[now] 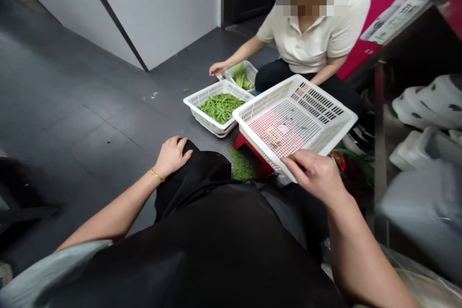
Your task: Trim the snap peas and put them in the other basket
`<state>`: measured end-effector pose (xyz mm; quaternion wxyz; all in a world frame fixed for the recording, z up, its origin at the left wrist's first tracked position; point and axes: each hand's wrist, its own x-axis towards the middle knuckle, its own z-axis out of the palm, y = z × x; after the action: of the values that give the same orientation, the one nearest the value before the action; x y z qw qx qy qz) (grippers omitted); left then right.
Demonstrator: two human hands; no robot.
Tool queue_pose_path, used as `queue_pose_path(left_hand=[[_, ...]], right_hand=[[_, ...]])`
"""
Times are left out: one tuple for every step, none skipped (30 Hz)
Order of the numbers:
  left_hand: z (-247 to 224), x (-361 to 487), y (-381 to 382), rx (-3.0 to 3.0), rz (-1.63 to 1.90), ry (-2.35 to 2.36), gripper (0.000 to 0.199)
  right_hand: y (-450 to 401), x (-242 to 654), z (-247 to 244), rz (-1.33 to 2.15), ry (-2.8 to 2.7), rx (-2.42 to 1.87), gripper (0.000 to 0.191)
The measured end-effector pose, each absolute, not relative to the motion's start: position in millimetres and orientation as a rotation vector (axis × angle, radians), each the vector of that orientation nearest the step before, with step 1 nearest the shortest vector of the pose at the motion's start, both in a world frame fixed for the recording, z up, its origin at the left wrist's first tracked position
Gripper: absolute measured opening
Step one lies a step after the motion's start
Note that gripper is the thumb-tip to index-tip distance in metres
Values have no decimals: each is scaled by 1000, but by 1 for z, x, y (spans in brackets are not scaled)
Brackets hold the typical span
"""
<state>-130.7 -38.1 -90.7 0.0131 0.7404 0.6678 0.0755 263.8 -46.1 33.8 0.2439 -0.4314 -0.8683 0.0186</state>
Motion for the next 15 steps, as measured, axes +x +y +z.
queue_pose_path(left_hand=[[-91,-134,-35,2340,195,2039,43],[-91,-139,-32,2371,155,1988,38],[-93,-145,-30,2397,116,1934,34],[-94,-151,-28,2414,75,1880,32],[-96,-158,-26,2423,36,1823,31],[-97,-164,-24,2426,7,1766,32],[-99,-169,-22,2425,-4,1714,33],[-100,-173,-18,2420,-1,1665,34],[-100,-175,-14,2412,5,1621,35],[-100,-176,-8,2405,5,1583,35],[-100,-176,-3,2403,-10,1549,36],[-99,-175,3,2412,-41,1526,36],[-97,-173,8,2429,-80,1512,37],[-96,-171,12,2452,-116,1509,38],[-94,-169,16,2476,-141,1514,38]], right_hand=[[-41,267,39,32,-2341,-1225,29],[-36,270,42,22,-2312,-1268,27],[-31,271,43,21,-2292,-1300,26],[-25,271,41,34,-2291,-1318,25],[-20,271,37,61,-2311,-1322,26],[-16,269,32,104,-2351,-1316,27],[-12,268,25,153,-2398,-1308,28],[-8,266,19,203,-2441,-1302,29],[-4,265,13,247,-2470,-1305,29],[0,264,7,272,-2480,-1312,28],[4,265,4,272,-2467,-1323,26],[8,266,1,256,-2441,-1331,23],[11,269,0,225,-2405,-1341,20],[15,273,-1,183,-2359,-1362,18],[19,279,-2,128,-2295,-1401,15]])
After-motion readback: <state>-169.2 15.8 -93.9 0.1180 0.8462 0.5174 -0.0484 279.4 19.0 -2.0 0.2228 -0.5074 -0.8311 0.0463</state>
